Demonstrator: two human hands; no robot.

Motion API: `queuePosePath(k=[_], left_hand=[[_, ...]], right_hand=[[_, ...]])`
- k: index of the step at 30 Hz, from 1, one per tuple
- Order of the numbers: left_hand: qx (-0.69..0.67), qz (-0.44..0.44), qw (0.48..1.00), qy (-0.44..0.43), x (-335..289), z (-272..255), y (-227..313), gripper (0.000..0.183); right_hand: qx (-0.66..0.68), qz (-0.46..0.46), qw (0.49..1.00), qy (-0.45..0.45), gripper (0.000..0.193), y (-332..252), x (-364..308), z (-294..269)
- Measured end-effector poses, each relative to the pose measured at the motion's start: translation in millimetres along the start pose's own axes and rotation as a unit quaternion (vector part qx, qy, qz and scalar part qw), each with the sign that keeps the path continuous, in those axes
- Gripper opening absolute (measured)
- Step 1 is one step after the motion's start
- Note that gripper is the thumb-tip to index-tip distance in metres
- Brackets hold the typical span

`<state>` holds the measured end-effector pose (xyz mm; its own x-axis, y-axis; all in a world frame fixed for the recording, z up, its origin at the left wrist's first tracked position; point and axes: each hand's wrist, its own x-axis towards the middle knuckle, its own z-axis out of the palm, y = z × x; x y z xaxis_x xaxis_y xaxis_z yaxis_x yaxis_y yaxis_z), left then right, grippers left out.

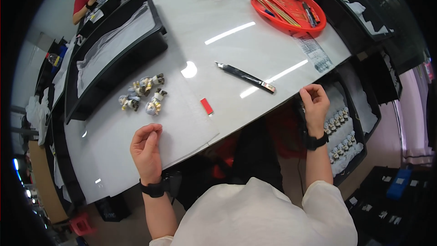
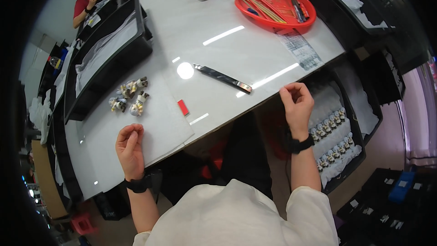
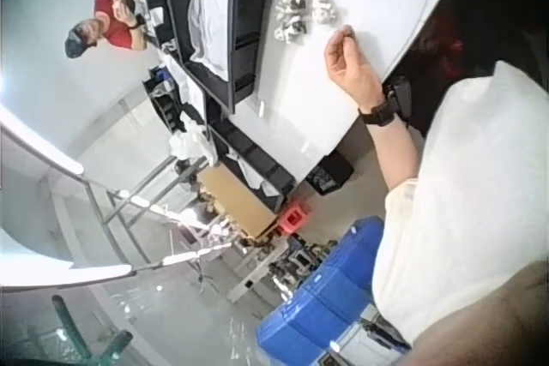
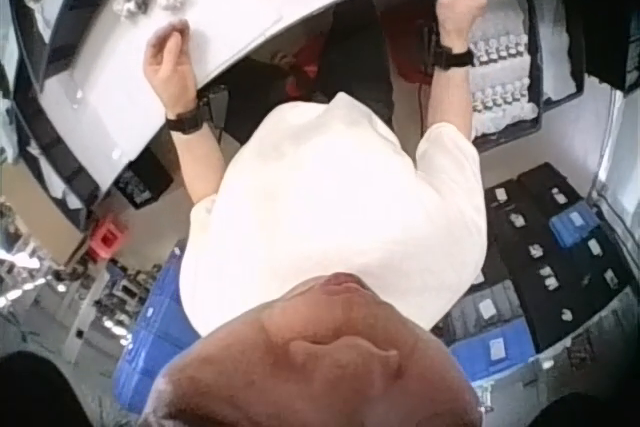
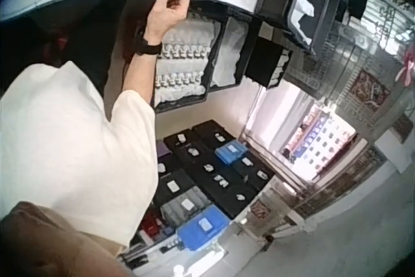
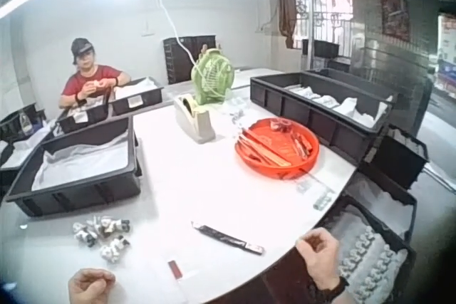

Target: The person inspects and scrapes the bases of figurines with a craft knife before placing them into a tray. They then move the tray to a stack, line a new tray with paper, and begin transferring more figurines into it.

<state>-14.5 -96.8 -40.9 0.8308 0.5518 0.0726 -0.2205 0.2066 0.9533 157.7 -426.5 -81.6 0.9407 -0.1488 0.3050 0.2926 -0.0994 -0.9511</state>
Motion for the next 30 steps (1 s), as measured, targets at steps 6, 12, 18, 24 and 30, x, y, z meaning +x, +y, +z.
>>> queuePosePath(k=[6,12,18,24,30], left_hand=[[0.091,-0.015,0.996,-0.016,-5,2,2,0.015],[0.164,0.012,0.978,-0.131,-5,13,56,0.02],[0.365,0.031,0.919,-0.142,56,-26,87,0.025],[0.487,-0.043,0.869,-0.081,112,-78,64,0.037],[0.465,-0.082,0.878,-0.079,119,-69,50,0.035]], right_hand=[[0.118,-0.042,0.945,-0.301,0.006,-90,-62,91],[0.179,-0.041,0.863,-0.47,0.006,-114,-96,154],[0.135,-0.064,0.874,-0.463,0.009,-92,-109,184],[0.179,-0.129,0.88,-0.42,0.01,-76,-112,188],[0.209,-0.142,0.891,-0.378,0.011,-67,-116,187]])
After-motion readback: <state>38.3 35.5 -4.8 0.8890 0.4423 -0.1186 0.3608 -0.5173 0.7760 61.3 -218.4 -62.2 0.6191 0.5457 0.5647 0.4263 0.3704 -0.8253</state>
